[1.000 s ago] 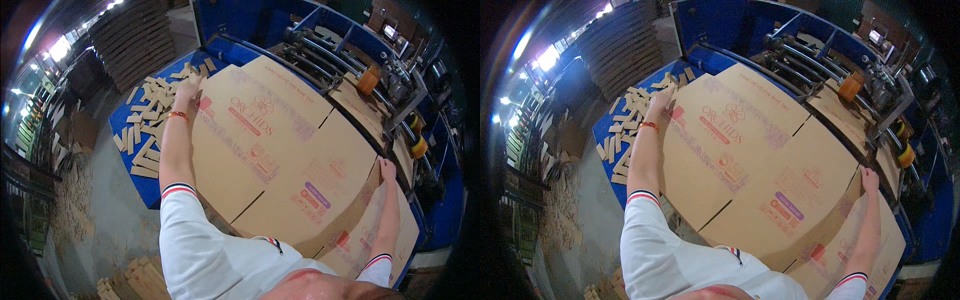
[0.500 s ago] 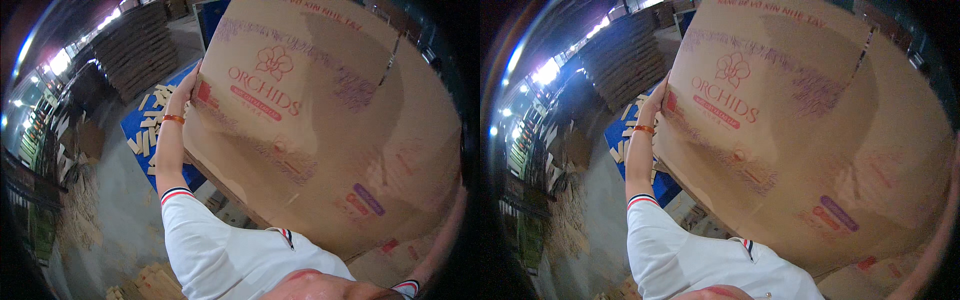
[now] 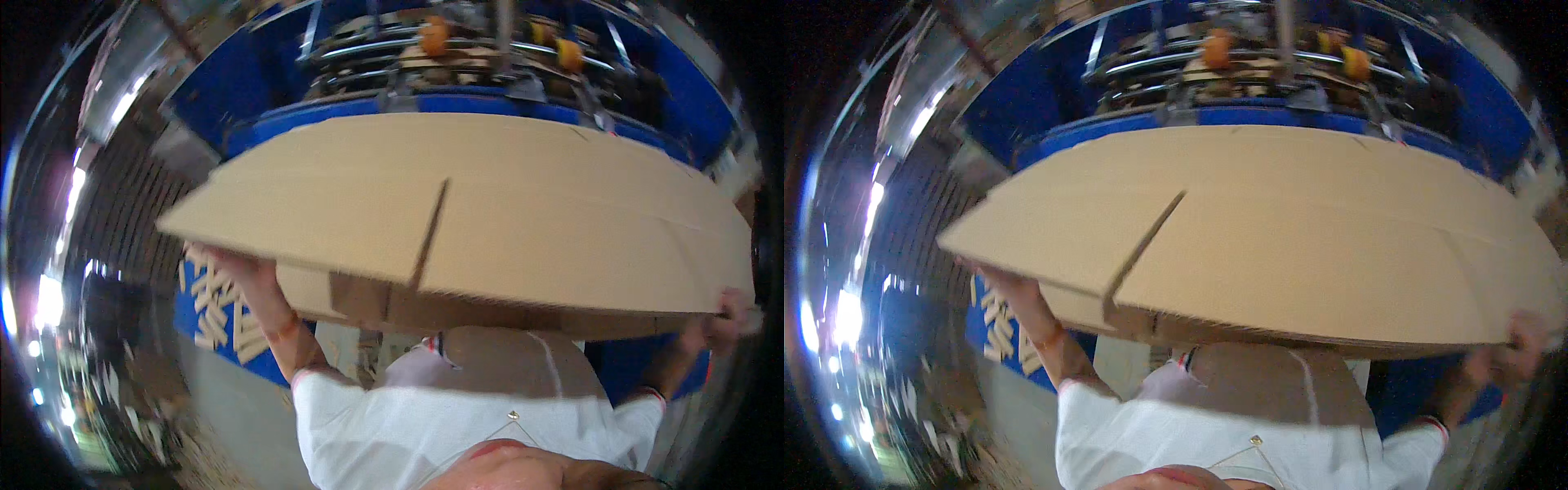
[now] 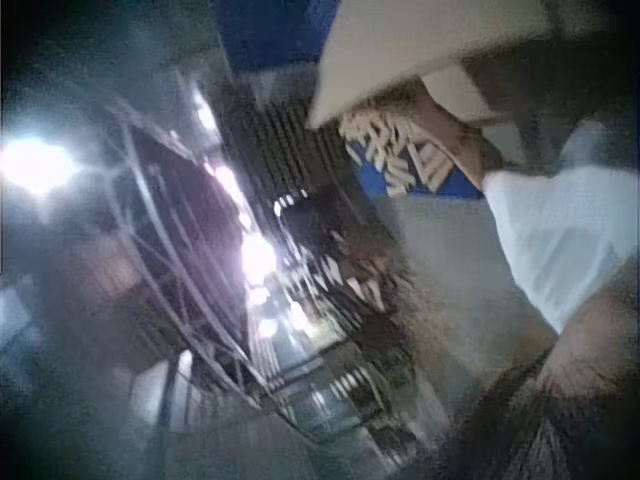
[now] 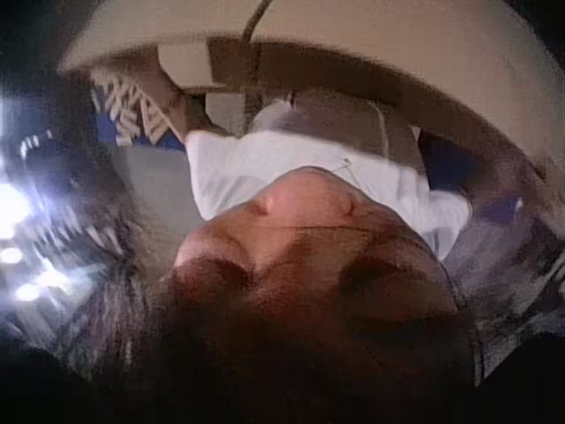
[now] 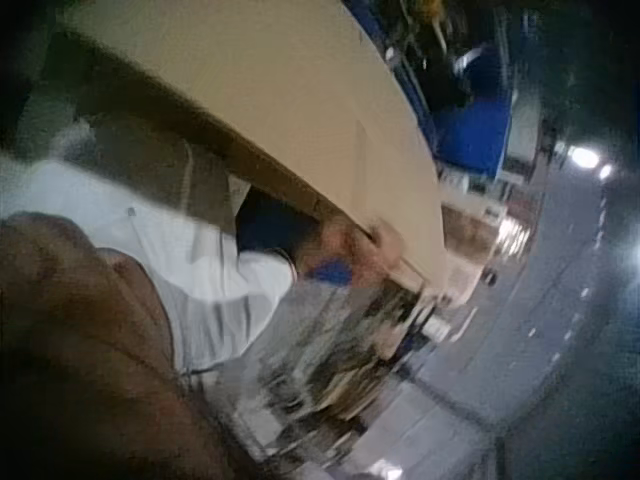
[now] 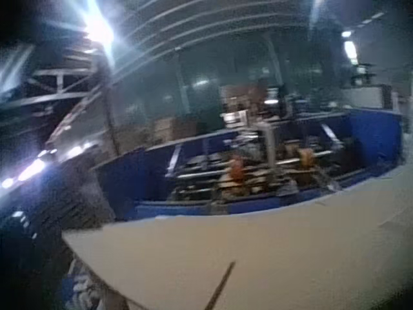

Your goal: The person repeatedly picks up flat cardboard sheets, folds them along pre-scored lines into box shapes, and stacks them on a blue conveyor surface. The process is continuous and repetitive throughout the clip.

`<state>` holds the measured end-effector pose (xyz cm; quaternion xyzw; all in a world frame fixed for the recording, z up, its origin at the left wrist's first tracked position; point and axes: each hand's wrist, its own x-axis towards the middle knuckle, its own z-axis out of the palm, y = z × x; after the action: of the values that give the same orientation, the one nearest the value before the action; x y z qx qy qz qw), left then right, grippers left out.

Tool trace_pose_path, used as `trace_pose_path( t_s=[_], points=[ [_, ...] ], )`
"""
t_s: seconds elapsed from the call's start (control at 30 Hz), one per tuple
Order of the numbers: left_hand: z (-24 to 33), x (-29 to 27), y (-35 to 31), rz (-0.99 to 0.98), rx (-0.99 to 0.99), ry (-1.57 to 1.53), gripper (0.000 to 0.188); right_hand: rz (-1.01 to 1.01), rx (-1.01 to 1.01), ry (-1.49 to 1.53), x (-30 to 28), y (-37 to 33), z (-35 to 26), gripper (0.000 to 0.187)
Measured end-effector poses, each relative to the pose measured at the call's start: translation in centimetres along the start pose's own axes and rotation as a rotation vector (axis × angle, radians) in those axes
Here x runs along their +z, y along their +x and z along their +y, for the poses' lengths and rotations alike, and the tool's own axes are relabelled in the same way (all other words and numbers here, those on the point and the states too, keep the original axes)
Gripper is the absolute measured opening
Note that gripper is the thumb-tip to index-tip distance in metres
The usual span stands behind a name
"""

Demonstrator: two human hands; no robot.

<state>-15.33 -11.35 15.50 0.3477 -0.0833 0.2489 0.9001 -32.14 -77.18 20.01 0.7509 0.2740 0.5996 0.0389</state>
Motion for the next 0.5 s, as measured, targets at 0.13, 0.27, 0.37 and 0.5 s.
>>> trace_pose_path(
  t_s=[0.13,0.27,0.37,0.5],
  points=[
    [-2.8,-2.6,-7.6,-0.027,-0.029,0.000,0.084,-0.093,0.189,0.174,2.1,-10.5,-7.9,0.016],
    [-4.2,0.0,-10.0,0.142,-0.038,0.593,0.070,0.074,0.607,-0.300,0.6,-12.2,-11.0,0.025],
    [-4.0,0.6,-9.8,0.219,-0.020,0.437,0.073,0.373,1.272,-0.502,-1.9,-14.8,-6.6,0.040],
    [-3.4,2.8,-9.3,0.059,0.107,0.593,0.079,0.923,1.815,0.489,-13.0,-32.0,2.2,0.043]
  ],
)
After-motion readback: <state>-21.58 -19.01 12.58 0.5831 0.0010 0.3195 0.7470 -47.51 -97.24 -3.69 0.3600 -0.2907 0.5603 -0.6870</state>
